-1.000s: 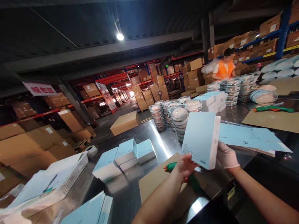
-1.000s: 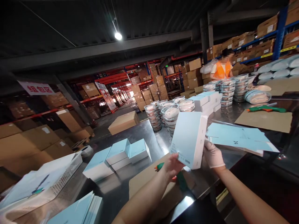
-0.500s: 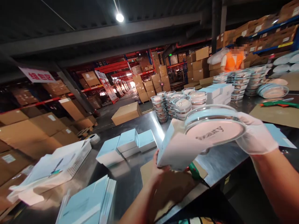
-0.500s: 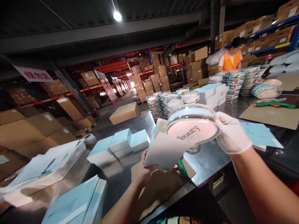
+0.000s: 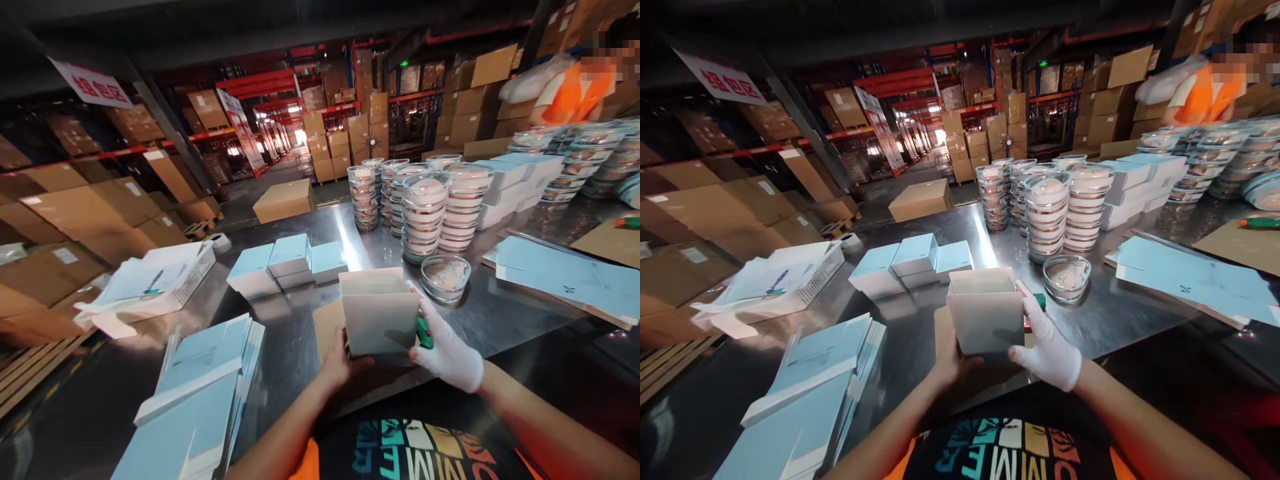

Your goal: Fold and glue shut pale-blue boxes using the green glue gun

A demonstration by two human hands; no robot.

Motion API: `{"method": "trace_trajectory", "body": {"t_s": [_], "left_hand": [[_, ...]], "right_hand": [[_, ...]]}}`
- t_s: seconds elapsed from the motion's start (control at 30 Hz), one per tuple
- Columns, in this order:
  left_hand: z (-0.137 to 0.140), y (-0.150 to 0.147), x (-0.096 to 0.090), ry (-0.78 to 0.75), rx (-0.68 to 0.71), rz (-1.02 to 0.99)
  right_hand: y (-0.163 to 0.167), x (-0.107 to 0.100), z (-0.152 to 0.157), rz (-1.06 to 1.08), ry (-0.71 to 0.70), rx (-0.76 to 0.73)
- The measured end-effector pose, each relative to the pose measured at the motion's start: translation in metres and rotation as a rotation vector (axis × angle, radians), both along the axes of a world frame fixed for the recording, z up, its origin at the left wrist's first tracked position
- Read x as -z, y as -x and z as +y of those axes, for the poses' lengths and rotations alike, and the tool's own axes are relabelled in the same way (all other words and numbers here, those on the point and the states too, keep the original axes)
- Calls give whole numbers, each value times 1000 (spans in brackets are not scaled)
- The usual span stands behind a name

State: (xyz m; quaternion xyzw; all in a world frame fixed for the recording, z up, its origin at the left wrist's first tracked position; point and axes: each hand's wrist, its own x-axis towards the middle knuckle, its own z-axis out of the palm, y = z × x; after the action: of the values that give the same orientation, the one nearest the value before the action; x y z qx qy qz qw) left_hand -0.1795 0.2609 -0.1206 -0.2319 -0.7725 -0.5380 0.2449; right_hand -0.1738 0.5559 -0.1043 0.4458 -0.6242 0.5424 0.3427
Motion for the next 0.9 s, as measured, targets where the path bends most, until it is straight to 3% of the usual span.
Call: {"method": "trace_trajectory", "body": {"t_s": [0.07, 0.17, 0.27, 0.37, 0.43, 0.5, 0.53, 0.63, 0.7, 0.77, 0.9], "left_hand": [[2, -4, -6, 16, -14, 189], [13, -10, -25, 126, -3, 480], [27, -10, -39, 146, -4, 577], [30, -6, -37, 21, -12, 623], [26, -4, -35, 89, 13, 618], [19, -6, -36, 184, 10, 564], [16, -8, -38, 171, -18, 531], [11, -16, -49, -39, -124, 441], [12, -21, -58, -160, -136, 377], [13, -26, -64, -213, -113, 329], [17, -34, -72, -238, -118, 349]], "right_hand": [[3, 6, -17, -44, 77, 51], [1, -3, -35, -258, 185, -64], [2, -18, -48, -427, 295, -15], [9, -26, -57, -382, 481, 134], [16, -28, -54, -324, 529, 95], [24, -30, -41, -312, 460, 85], [29, -30, -31, -325, 377, 149], [45, -27, -3, -461, -48, 502], [55, -21, 7, -556, -288, 610], [62, -13, 9, -597, -367, 582], [61, 0, 5, -609, -337, 511]]}}
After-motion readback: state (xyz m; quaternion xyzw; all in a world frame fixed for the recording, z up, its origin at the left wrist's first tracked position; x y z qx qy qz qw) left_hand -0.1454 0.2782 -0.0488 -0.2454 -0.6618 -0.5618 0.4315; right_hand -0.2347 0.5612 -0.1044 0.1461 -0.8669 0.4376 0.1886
